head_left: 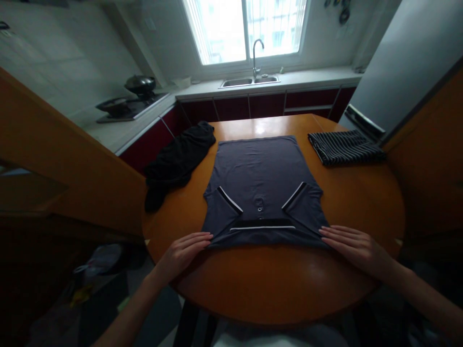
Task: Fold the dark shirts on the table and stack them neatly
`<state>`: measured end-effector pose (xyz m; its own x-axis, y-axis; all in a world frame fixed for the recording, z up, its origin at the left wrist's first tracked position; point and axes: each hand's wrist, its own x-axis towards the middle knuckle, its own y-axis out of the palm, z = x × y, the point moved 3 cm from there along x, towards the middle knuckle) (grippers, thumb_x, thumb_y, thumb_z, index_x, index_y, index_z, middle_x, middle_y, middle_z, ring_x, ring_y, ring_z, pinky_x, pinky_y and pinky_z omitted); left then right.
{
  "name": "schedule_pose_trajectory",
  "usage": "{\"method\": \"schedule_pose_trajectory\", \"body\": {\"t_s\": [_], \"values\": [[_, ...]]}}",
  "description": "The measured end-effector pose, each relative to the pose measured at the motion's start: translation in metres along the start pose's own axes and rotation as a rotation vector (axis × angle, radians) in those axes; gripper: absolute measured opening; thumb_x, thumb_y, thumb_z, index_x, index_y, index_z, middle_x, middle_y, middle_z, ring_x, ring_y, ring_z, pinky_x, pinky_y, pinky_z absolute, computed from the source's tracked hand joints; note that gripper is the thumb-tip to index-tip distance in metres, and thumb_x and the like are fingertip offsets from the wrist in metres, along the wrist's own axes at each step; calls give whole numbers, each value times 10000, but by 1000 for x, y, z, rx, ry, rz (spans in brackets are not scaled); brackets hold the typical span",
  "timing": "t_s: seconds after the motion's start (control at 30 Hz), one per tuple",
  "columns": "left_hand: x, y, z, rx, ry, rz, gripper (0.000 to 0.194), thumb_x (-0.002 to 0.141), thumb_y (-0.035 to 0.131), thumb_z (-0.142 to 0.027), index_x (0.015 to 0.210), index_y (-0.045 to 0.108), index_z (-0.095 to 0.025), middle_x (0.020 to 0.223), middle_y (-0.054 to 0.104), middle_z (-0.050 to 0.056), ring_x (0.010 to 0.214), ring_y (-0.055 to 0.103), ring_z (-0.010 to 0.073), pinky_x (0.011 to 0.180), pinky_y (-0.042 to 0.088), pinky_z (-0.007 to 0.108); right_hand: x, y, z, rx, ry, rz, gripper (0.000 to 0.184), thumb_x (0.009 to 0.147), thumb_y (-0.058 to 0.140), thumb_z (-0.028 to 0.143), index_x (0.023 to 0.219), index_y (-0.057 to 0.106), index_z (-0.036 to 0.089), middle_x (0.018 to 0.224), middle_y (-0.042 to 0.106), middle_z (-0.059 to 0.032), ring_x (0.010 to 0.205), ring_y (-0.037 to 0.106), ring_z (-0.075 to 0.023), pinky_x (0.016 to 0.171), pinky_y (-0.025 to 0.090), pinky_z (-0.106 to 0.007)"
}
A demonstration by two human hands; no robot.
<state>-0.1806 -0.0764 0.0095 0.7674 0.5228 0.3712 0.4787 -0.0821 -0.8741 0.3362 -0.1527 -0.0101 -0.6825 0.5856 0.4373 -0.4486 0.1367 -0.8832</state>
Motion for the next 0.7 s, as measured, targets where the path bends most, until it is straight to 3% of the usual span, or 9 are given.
{"method": "schedule_pose_trajectory", "body": {"t_s": [0.27, 0.43, 0.7], "values": [[-13, -13, -24, -116, -71, 31, 300, 995, 489, -95, 1216, 657, -209, 1208, 724, 103, 1129, 687, 171, 957, 574, 283, -14, -13, 17, 106, 88, 73, 531, 998, 440, 137, 1492, 468, 328, 1350, 651, -29, 1207, 639, -196, 1062, 525, -339], [-11, -14, -30, -174, -148, 80, 314, 999, 474, -103, 1199, 680, -229, 1197, 730, 79, 1092, 700, 160, 944, 574, 266, -13, -19, 21, 129, 118, 106, 535, 1002, 426, 159, 1515, 436, 314, 1345, 656, -34, 1180, 660, -200, 1052, 531, -329], [4, -25, -19, -282, -303, 76, 252, 1000, 509, -199, 1108, 736, -222, 1093, 764, 60, 1010, 724, 174, 897, 570, 259, 3, -28, 14, 257, 127, -29, 439, 1007, 452, 183, 1399, 580, 333, 1286, 695, -46, 1135, 689, -205, 952, 589, -312]]}}
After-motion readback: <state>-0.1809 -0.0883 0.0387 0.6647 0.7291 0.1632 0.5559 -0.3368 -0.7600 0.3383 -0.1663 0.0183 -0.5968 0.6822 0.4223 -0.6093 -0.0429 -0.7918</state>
